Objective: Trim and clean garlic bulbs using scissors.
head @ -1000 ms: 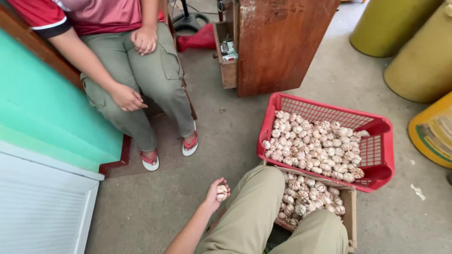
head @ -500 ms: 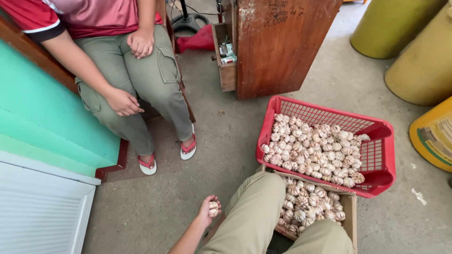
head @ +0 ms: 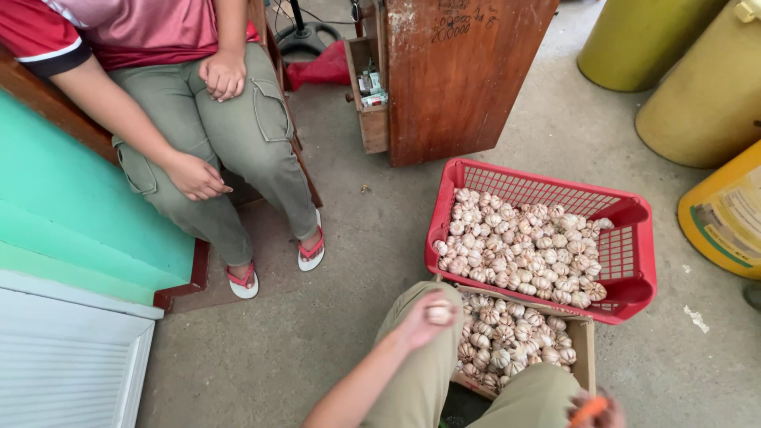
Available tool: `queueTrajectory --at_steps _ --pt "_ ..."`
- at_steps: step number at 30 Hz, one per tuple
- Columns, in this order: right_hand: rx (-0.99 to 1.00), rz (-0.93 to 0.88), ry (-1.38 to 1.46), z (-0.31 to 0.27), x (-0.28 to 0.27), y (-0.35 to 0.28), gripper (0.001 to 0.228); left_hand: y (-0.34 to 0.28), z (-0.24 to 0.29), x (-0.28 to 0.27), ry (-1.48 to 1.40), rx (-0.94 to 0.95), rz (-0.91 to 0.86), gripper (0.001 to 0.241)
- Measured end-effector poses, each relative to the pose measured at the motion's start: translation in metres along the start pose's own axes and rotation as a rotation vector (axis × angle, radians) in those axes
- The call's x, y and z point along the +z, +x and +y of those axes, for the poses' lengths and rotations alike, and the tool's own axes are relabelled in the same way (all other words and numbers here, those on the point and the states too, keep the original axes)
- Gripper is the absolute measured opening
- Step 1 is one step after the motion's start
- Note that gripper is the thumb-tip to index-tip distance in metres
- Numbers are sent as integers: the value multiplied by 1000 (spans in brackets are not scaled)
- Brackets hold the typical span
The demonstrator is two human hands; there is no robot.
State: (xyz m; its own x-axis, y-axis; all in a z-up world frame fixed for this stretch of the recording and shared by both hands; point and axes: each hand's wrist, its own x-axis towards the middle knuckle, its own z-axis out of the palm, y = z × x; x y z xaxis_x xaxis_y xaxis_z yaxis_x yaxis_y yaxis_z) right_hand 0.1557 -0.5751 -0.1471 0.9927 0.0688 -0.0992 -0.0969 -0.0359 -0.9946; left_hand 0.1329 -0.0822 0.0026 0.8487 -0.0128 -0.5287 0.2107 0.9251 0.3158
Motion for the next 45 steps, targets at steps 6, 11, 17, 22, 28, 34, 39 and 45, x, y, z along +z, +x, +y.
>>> queueTrajectory --at_steps 6,11,17,22,28,34,39,45 --pt "-161 250 -553 -199 213 -51 62 0 -49 115 107 -26 -281 25" --pt "-91 267 -773 -256 236 -80 62 -8 -63 142 58 -1 -316 21" --pt "-286 294 -826 -279 243 -85 59 -17 -61 160 186 76 -373 21" --pt "-163 271 -976 -259 238 -78 52 1 -67 147 293 90 -363 19" --pt "-145 259 -731 -273 215 -79 47 5 -61 116 91 -29 -301 15" --pt "-33 616 -373 -298 101 -82 33 54 -88 77 238 -138 26 12" --pt "14 721 -484 -211 12 -20 43 189 -179 -39 374 24 298 24" --pt "250 468 -769 -93 -23 106 64 197 -103 -84 1370 558 914 69"
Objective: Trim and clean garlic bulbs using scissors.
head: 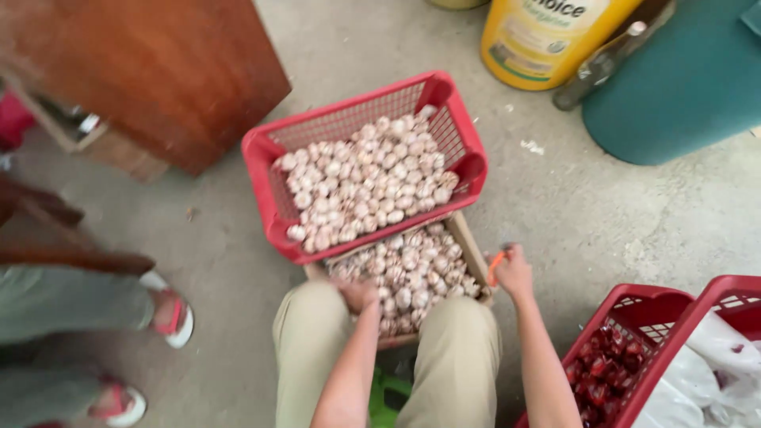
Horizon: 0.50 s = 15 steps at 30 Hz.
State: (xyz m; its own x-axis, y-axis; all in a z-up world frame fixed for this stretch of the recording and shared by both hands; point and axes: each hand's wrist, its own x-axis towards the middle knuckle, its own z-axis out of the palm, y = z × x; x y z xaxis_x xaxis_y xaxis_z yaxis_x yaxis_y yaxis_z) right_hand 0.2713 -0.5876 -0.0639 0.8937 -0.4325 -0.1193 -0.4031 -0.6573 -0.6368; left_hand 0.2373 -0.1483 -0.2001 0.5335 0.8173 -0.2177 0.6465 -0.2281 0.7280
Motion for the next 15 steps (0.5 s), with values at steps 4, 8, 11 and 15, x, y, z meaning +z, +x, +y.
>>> queueTrajectory --at_steps 4,8,11,15 --pt "63 -213 -153 20 49 44 69 -16 -10 37 299 -191 -123 83" --pt "100 -258 -218 60 98 71 68 48 -66 49 538 -367 -190 94" --pt "166 -313 -284 79 127 68 62 76 -73 28 572 -297 -309 57" --pt "245 -287 -296 79 151 81 58 100 -15 7 962 -204 -549 40"
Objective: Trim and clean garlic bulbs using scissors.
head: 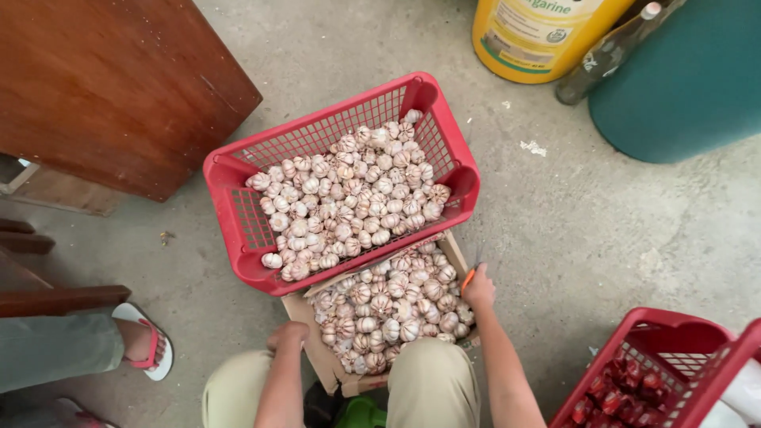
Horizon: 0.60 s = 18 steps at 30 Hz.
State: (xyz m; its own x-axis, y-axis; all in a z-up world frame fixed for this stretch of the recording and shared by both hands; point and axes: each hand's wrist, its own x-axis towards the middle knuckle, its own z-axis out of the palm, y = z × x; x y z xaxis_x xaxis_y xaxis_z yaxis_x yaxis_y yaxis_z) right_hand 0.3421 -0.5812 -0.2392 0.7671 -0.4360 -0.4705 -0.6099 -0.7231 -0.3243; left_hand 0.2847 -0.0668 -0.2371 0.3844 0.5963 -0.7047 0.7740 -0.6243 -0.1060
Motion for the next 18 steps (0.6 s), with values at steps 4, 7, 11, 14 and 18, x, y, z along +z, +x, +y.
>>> queueTrajectory --at_steps 4,7,11,14,18 --pt "-49 8 14 23 14 -10 52 -55 0 -25 281 52 -224 45" --pt "-126 25 3 18 17 5 45 -42 1 0 67 203 -77 53" --pt "-149 36 -6 36 11 -20 41 -34 14 15 178 378 25 47" --pt "-155 69 9 67 -6 -58 34 -67 23 15 190 510 27 48" --pt "-73 162 73 107 -17 -102 28 -98 40 10 255 669 33 45"
